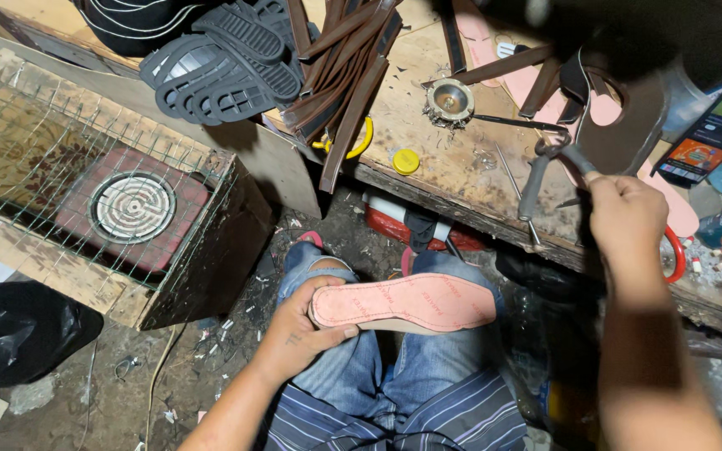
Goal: The person sits on the floor of a shoemaking workshop and fits an insole into a shoe upper, pressing it into place. They use pincers to grip and tuck the material, then hammer the sole edge to secure it, turning the shoe over to work on different sides.
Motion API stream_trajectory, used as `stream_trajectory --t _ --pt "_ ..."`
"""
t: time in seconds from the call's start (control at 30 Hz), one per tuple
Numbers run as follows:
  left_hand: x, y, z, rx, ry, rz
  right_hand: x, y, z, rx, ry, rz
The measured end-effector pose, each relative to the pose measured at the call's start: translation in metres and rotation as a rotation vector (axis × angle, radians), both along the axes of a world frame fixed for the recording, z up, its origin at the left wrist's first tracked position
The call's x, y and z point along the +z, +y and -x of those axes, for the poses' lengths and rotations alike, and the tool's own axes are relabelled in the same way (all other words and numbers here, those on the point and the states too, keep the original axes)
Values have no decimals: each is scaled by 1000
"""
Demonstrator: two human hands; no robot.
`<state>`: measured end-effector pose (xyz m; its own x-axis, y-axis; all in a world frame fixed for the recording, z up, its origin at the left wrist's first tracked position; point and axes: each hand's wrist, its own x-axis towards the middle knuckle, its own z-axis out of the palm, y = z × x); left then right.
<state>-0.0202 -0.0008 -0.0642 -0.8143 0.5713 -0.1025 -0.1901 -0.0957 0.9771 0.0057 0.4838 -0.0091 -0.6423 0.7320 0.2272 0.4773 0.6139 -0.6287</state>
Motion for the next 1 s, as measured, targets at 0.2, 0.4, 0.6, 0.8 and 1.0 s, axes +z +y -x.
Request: stream_trajectory --t 0.2,0.4,0.6,0.8,1.0 --pt "-4 1 -3 -8 -46 -48 -3 -7 2 265 138 -606" --pt "-5 4 -3 -6 -29 30 -16 -59 49 538 12 -639" --pt "-9 3 2 5 5 34 -24 -63 80 515 -13 -573" --pt "-16 4 5 7 -10 30 -28 -66 85 527 38 -516" --pt "-16 4 6 2 -13 36 -21 -73 104 581 54 -553"
